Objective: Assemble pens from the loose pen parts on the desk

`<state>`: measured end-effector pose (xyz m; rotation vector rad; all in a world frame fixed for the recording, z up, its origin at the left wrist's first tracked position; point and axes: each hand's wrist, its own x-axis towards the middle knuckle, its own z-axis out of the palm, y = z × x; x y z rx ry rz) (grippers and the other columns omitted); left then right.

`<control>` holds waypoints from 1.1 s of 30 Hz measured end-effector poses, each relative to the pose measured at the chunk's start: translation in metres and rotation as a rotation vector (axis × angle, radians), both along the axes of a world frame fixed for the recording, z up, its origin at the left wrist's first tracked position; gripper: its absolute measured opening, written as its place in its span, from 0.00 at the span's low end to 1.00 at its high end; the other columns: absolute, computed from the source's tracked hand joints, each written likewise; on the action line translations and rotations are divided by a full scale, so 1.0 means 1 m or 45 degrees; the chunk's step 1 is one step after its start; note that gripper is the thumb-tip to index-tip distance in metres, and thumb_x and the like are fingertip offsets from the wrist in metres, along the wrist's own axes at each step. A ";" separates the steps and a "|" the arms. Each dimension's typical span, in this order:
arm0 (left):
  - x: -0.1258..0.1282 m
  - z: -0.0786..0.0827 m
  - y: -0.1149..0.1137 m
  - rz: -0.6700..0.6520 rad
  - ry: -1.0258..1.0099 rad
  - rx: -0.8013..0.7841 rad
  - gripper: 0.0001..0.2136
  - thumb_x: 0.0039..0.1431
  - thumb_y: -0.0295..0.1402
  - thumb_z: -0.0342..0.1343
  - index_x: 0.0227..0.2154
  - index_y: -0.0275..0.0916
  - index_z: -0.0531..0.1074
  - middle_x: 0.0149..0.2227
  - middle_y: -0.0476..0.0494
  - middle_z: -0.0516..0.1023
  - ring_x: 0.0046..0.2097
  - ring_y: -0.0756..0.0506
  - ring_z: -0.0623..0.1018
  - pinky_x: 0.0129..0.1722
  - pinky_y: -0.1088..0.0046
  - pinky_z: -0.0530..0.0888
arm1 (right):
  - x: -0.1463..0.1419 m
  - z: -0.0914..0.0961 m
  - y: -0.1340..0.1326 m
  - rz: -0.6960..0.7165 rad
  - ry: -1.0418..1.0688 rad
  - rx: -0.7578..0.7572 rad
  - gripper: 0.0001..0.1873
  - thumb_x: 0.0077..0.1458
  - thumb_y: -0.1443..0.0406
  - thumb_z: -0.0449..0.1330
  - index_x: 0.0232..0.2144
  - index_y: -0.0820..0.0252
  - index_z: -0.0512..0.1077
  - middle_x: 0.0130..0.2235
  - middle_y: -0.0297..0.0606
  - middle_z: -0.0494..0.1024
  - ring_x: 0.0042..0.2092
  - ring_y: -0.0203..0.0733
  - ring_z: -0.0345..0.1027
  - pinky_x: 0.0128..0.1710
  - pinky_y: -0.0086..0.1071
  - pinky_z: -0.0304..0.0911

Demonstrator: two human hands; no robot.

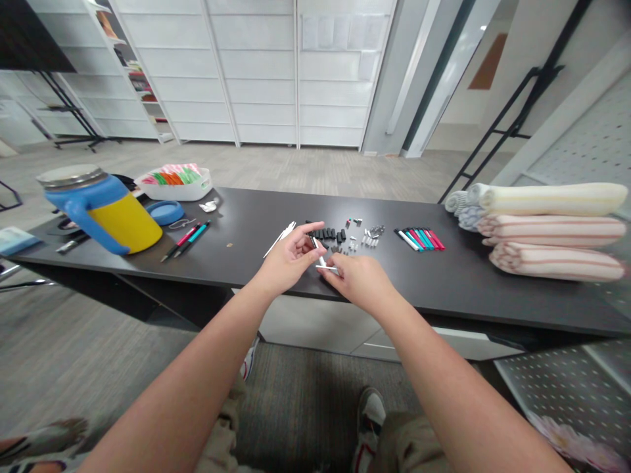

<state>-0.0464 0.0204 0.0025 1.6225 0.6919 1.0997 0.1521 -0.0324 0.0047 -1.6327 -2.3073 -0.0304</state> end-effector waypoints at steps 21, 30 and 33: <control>0.003 -0.002 0.000 0.053 0.071 0.009 0.24 0.61 0.38 0.67 0.59 0.41 0.72 0.39 0.46 0.80 0.40 0.48 0.79 0.44 0.71 0.75 | -0.001 -0.001 -0.001 -0.034 0.017 0.051 0.14 0.70 0.54 0.61 0.43 0.55 0.81 0.31 0.37 0.84 0.33 0.45 0.78 0.31 0.34 0.49; -0.003 0.004 0.000 0.236 0.138 -0.181 0.16 0.56 0.44 0.71 0.38 0.38 0.78 0.32 0.45 0.83 0.35 0.48 0.81 0.39 0.72 0.76 | 0.006 0.000 -0.002 -0.073 0.379 0.164 0.16 0.70 0.53 0.60 0.44 0.58 0.80 0.25 0.33 0.77 0.28 0.41 0.70 0.31 0.32 0.51; -0.003 0.009 -0.003 0.221 0.208 -0.175 0.15 0.55 0.44 0.72 0.37 0.38 0.82 0.30 0.46 0.84 0.33 0.48 0.82 0.38 0.73 0.77 | 0.011 0.003 -0.002 -0.110 0.594 0.174 0.18 0.69 0.51 0.60 0.41 0.58 0.80 0.24 0.32 0.74 0.26 0.39 0.66 0.31 0.31 0.52</control>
